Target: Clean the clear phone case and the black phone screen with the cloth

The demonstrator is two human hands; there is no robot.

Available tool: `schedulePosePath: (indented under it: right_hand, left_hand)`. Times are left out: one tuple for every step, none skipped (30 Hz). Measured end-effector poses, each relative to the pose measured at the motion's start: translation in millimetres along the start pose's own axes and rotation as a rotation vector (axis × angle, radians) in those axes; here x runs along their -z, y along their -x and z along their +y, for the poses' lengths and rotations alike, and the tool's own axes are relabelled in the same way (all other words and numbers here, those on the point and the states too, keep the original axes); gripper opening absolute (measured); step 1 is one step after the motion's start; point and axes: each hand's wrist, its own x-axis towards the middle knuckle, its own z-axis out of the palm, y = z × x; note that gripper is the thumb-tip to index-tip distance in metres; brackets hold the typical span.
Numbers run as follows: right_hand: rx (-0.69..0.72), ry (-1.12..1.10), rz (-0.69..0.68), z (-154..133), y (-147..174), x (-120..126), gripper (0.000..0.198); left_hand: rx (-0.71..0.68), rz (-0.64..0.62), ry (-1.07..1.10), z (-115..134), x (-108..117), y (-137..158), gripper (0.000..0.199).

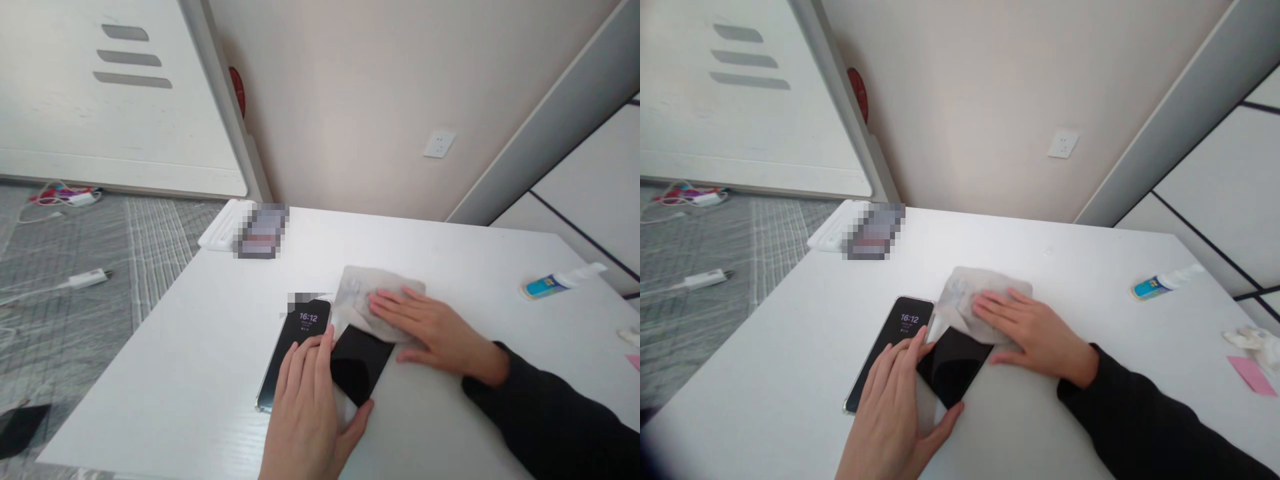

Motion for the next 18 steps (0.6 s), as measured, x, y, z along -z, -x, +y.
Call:
schedulePosePath:
  right_hand:
    - [-0.044, 0.027, 0.023, 1, 0, 1, 0.085]
    - [-0.052, 0.030, 0.025, -2, -2, 1, 0.090]
    - [-0.019, 0.004, 0.001, -10, -4, -1, 0.096]
    - [0.056, -0.050, -0.041, -19, -6, -4, 0.099]
    - [0.115, -0.104, -0.089, -28, -9, -8, 0.097]
    - [0.159, -0.147, -0.114, -35, -11, -10, 0.093]
    - [0.181, -0.172, -0.124, -37, -13, -12, 0.089]
    - [0.170, -0.171, -0.110, -36, -13, -13, 0.087]
    - [0.130, -0.148, -0.080, -31, -13, -12, 0.086]
    - [0.071, -0.108, -0.045, -25, -13, -12, 0.085]
    - [0.005, -0.061, -0.010, -19, -13, -11, 0.087]
    - [-0.047, -0.023, 0.021, -17, -12, -10, 0.089]
    - [-0.066, -0.008, 0.038, -17, -11, -10, 0.092]
    - [-0.052, -0.015, 0.034, -21, -11, -11, 0.094]
    - [0.000, -0.050, 0.012, -26, -11, -12, 0.094]
    - [0.073, -0.097, -0.024, -31, -11, -13, 0.091]
    - [0.132, -0.132, -0.061, -34, -11, -13, 0.086]
    - [0.155, -0.144, -0.068, -34, -10, -13, 0.083]
  left_hand:
    - [0.013, -0.013, 0.014, 0, 0, 0, 0.096]
    - [0.021, -0.020, 0.023, 0, 0, 0, 0.097]
    - [0.023, -0.022, 0.029, -1, 1, 0, 0.098]
    - [0.021, -0.025, 0.033, -1, 0, 1, 0.099]
    - [0.017, -0.029, 0.035, -1, 0, 1, 0.098]
    - [0.015, -0.029, 0.033, -2, 0, 1, 0.099]
    - [0.015, -0.030, 0.028, -2, 0, 1, 0.100]
    - [0.019, -0.033, 0.025, -2, 0, 1, 0.101]
    - [0.025, -0.032, 0.025, -2, -1, 1, 0.103]
    - [0.033, -0.028, 0.027, -1, -1, 0, 0.104]
    - [0.041, -0.025, 0.032, -1, -1, -1, 0.104]
    - [0.047, -0.025, 0.040, -1, 0, -1, 0.104]
    - [0.048, -0.024, 0.045, -1, 0, -1, 0.102]
    - [0.042, -0.022, 0.044, -2, 0, -1, 0.101]
    - [0.032, -0.026, 0.040, -2, 0, -1, 0.100]
    - [0.019, -0.032, 0.036, -2, 1, 0, 0.099]
    - [0.007, -0.038, 0.032, -3, 1, 0, 0.098]
    - [0.003, -0.045, 0.026, -3, 1, 1, 0.097]
